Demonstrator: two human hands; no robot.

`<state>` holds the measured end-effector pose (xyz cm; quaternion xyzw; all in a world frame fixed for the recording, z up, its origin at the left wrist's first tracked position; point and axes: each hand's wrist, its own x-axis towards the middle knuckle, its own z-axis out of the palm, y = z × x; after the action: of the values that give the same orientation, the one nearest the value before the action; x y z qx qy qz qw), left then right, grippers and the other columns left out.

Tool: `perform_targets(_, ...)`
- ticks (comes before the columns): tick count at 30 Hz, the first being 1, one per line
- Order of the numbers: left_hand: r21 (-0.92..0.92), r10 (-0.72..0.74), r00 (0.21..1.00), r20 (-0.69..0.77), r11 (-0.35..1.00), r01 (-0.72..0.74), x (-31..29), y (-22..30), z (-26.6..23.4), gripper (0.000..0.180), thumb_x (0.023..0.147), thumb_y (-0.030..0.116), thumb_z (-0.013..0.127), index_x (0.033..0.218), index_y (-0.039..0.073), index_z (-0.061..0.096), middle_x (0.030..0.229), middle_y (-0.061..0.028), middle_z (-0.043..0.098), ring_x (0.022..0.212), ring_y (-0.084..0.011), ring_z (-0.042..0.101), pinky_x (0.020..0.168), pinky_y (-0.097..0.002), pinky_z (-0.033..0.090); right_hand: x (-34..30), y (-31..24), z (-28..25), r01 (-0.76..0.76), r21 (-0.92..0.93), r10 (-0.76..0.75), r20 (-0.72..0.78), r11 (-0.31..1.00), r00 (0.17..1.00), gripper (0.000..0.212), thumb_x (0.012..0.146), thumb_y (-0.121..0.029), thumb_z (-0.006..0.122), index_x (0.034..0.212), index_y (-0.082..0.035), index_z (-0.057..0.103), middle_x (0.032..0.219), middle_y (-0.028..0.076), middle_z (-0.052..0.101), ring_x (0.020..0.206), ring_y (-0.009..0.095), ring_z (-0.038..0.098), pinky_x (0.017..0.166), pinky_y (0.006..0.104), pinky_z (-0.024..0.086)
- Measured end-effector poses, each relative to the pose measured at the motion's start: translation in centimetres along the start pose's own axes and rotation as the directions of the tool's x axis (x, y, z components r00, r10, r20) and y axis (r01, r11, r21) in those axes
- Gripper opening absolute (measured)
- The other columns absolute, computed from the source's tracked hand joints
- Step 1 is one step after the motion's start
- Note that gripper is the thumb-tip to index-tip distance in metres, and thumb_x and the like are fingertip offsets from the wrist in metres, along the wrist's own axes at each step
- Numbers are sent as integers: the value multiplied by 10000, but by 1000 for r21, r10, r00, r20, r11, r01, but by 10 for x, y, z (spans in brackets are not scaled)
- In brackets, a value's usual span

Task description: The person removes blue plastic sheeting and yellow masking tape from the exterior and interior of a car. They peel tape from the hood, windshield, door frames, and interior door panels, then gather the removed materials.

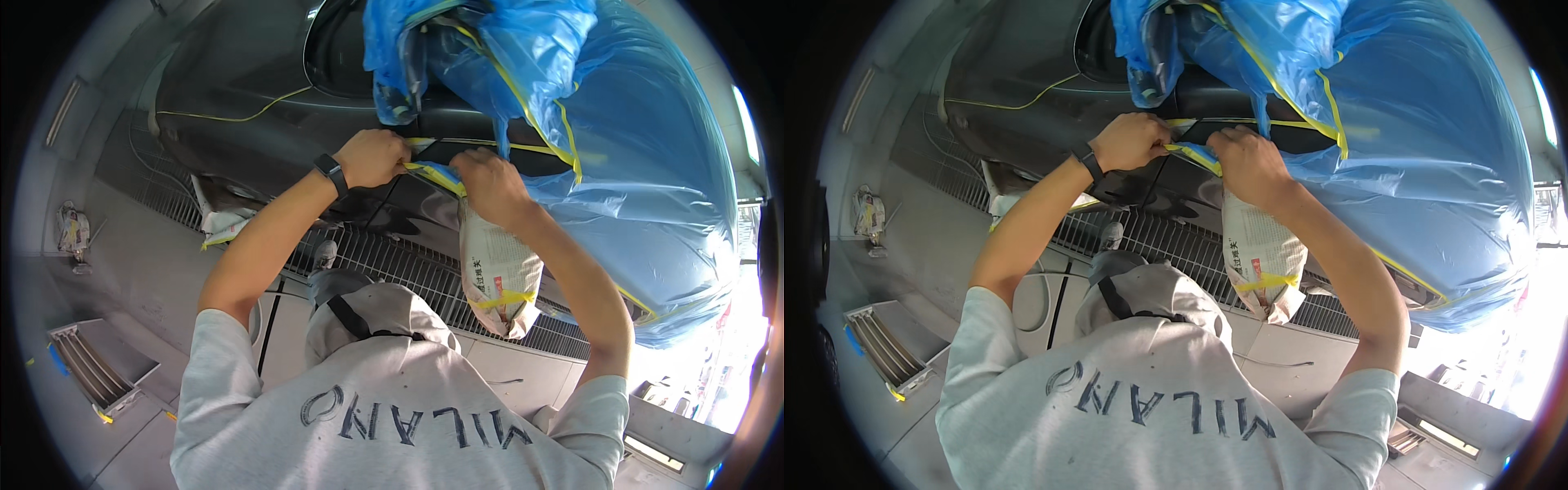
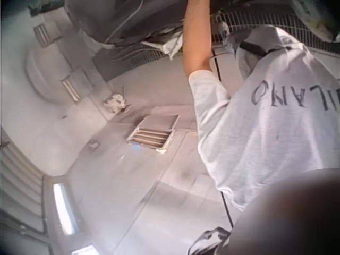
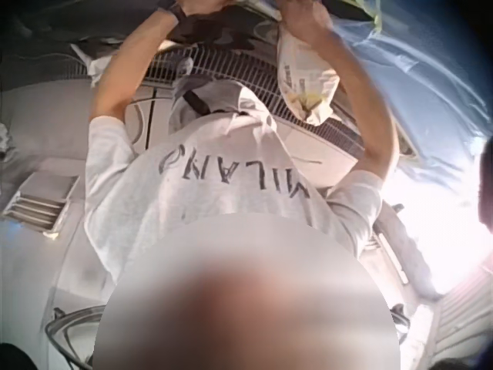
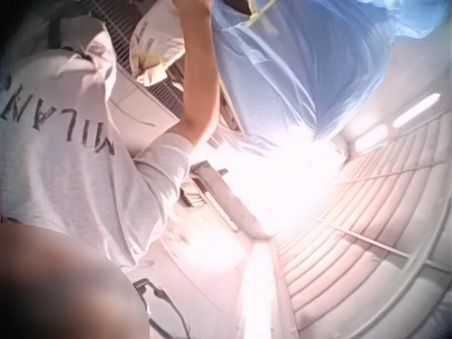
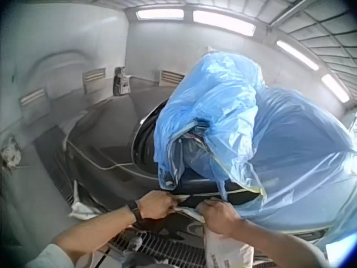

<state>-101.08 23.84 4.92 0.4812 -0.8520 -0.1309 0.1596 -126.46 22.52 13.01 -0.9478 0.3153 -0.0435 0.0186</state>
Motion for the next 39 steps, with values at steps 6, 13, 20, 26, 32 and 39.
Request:
perform_targets(6, -271, 58, 997, -41, 960, -67, 5, 3, -19, 210, 834, 161, 807, 961, 15, 725, 1066, -137, 727, 976, -340, 700, 849, -420, 549, -8, 9, -2, -136, 64, 143, -133, 989, 981, 193, 876, 21, 616, 1054, -24, 675, 1000, 206, 708, 906, 410, 700, 776, 480, 567)
perform_targets(13, -195, -124, 981, -152, 976, 93, 0, 20, 13, 386, 789, 97, 803, 1126, 46, 622, 981, -193, 715, 911, -400, 699, 791, -481, 560, -9, 8, 1, -118, 121, 143, -219, 986, 965, 154, 874, -77, 662, 1022, -36, 674, 961, 135, 694, 878, 375, 696, 758, 460, 575)
perform_targets(20, -61, -224, 923, -314, 974, 216, -5, 28, 45, 279, 827, 138, 781, 1062, 19, 689, 841, -210, 715, 790, -425, 697, 729, -504, 564, -14, 4, -9, -70, 143, 106, -265, 987, 958, 117, 893, -141, 692, 958, -50, 659, 956, 113, 623, 924, 338, 665, 811, 447, 556)
perform_targets(26, 70, -214, 956, -201, 970, 232, -11, 37, 49, 174, 828, 166, 728, 885, 3, 708, 830, -215, 691, 774, -413, 691, 713, -501, 566, -33, -5, -26, 69, 123, -6, -452, 990, 892, 124, 864, -97, 727, 964, -61, 664, 1003, 90, 635, 922, 320, 654, 831, 428, 532)
perform_targets(32, 16, -144, 978, -151, 989, 148, -35, 84, 57, 61, 814, 80, 621, 787, 34, 651, 817, -182, 649, 770, -383, 669, 678, -500, 545, -119, -8, -39, -204, 289, 338, -563, 935, 754, 199, 800, 60, 708, 983, -18, 706, 990, 127, 686, 872, 309, 667, 805, 357, 533)
perform_targets(39, -65, -84, 996, -1, 994, 84, -34, 100, 49, 69, 731, 20, 645, 779, 18, 694, 775, -188, 675, 724, -380, 695, 649, -488, 549, -245, -7, 58, -292, 930, 973, -189, 221, 135, 101, 1012, -74, 583, 1002, -17, 666, 889, 0, 636, 754, 84, 540, 693, 228, 455)
